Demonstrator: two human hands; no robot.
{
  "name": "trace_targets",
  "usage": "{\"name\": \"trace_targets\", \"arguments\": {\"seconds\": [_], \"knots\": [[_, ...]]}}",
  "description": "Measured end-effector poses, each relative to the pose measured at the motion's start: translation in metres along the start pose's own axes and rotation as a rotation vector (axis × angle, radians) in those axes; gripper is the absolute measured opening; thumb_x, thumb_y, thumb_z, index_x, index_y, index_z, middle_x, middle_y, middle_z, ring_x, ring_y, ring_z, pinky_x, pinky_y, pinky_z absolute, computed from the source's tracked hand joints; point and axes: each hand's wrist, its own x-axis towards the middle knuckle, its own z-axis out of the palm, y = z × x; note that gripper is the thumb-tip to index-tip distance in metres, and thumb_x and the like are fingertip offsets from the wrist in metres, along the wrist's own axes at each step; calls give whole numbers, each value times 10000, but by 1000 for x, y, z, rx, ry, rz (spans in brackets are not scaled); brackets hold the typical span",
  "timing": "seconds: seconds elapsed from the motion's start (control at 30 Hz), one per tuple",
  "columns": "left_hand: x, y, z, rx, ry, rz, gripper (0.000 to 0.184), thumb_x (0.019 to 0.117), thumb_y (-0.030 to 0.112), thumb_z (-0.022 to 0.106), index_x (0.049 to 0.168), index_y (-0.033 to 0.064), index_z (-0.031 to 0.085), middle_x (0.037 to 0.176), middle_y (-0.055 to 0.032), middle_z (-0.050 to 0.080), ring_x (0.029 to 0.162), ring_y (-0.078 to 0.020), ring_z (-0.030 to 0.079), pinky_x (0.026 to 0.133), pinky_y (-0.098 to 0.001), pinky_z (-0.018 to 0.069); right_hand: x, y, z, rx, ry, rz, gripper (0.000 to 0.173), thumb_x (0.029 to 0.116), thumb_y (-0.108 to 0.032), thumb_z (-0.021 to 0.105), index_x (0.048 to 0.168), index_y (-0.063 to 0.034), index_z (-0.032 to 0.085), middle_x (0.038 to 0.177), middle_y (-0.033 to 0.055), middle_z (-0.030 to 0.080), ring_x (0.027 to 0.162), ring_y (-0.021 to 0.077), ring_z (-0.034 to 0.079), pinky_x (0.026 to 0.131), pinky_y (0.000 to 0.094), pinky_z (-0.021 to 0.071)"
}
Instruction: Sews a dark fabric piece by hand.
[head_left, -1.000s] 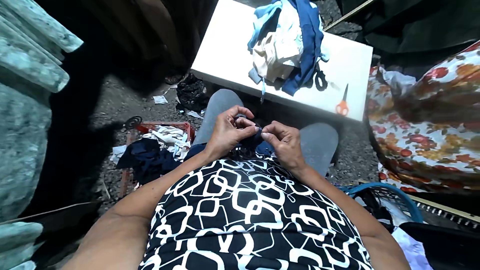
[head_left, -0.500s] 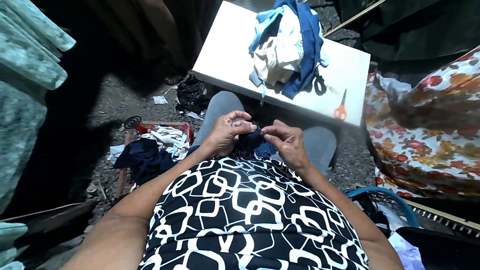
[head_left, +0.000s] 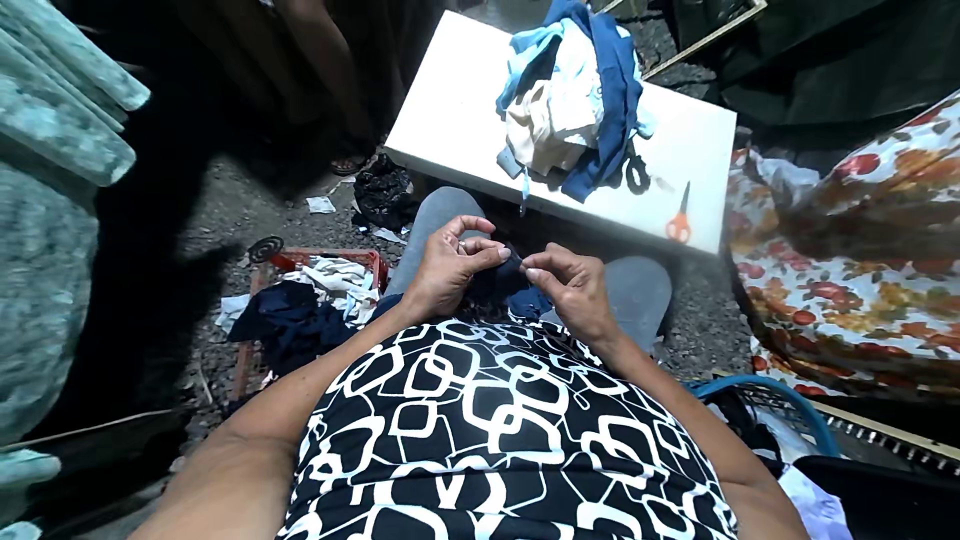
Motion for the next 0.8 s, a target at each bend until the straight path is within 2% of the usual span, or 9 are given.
{"name": "trace_targets", "arguments": {"seconds": [0.1, 0.2, 0.3, 0.4, 0.47, 0.53, 0.63, 0.73, 0.8], "knots": [[-1, -3, -3, 42, -29, 73, 373, 871, -108, 699, 1178, 37, 547, 876, -56, 742, 735, -112, 717, 729, -280, 612, -1, -1, 0, -44, -2, -5, 134, 929, 43, 638, 1002, 27, 748, 845, 41, 649, 758, 63, 598, 684, 192, 519], [-14, -6, -11, 229, -114, 244, 385, 903, -77, 690, 1215, 84, 532, 921, -29, 736, 739, -63, 694, 684, -196, 576, -2, -3, 0, -81, -5, 2, 144, 935, 42, 628, 1012, 29, 749, 854, 50, 656, 760, 65, 602, 689, 191, 522], [-23, 1, -10, 368, -133, 373, 404, 884, -86, 702, 1192, 91, 510, 904, -9, 724, 736, -42, 686, 670, -167, 567, -1, -5, 0, -137, -11, 28, 149, 941, 30, 620, 1024, 24, 744, 868, 58, 663, 752, 63, 611, 682, 188, 526], [-23, -2, -7, 470, -167, 516, 455, 862, -124, 698, 1220, 62, 487, 992, -42, 735, 865, -75, 714, 781, -204, 586, -2, -4, 3, -164, 2, 77, 138, 949, 20, 612, 1021, 13, 729, 915, 68, 698, 739, 59, 630, 678, 207, 542], [-18, -7, -6, 554, -160, 622, 486, 855, -119, 705, 1268, 15, 487, 1039, -76, 733, 935, -108, 721, 854, -247, 590, -3, -2, 8, -152, 42, 99, 124, 956, 15, 606, 1020, 18, 712, 891, 68, 696, 699, 57, 614, 648, 213, 530], [-12, -11, -3, 627, -124, 707, 505, 851, -108, 709, 1297, -26, 487, 1044, -101, 731, 942, -120, 725, 866, -259, 593, -6, -3, 13, -141, 83, 104, 124, 965, 0, 597, 1034, 15, 699, 829, 67, 675, 628, 60, 577, 579, 210, 500], [-5, -15, 0, 760, -67, 852, 488, 861, -83, 716, 1295, -77, 493, 1041, -150, 729, 947, -151, 732, 864, -270, 598, -12, -7, 21, -89, 130, 125, 121, 982, -29, 592, 1066, -10, 677, 724, 57, 606, 489, 65, 467, 440, 191, 401], [-1, -18, 1, 853, -1, 981, 456, 881, -45, 731, 1281, -75, 513, 1046, -152, 734, 976, -156, 726, 886, -272, 589, -13, -6, 25, 24, 153, 141, 117, 994, -47, 597, 1089, -23, 661, 712, 53, 595, 469, 63, 463, 420, 187, 405], [-1, -19, 2, 822, 13, 1006, 458, 889, -42, 732, 1287, -60, 506, 1058, -142, 731, 996, -160, 722, 905, -286, 590, -12, -8, 27, 85, 165, 143, 110, 999, -45, 595, 1088, -27, 656, 739, 44, 604, 486, 56, 477, 438, 182, 426]]}}
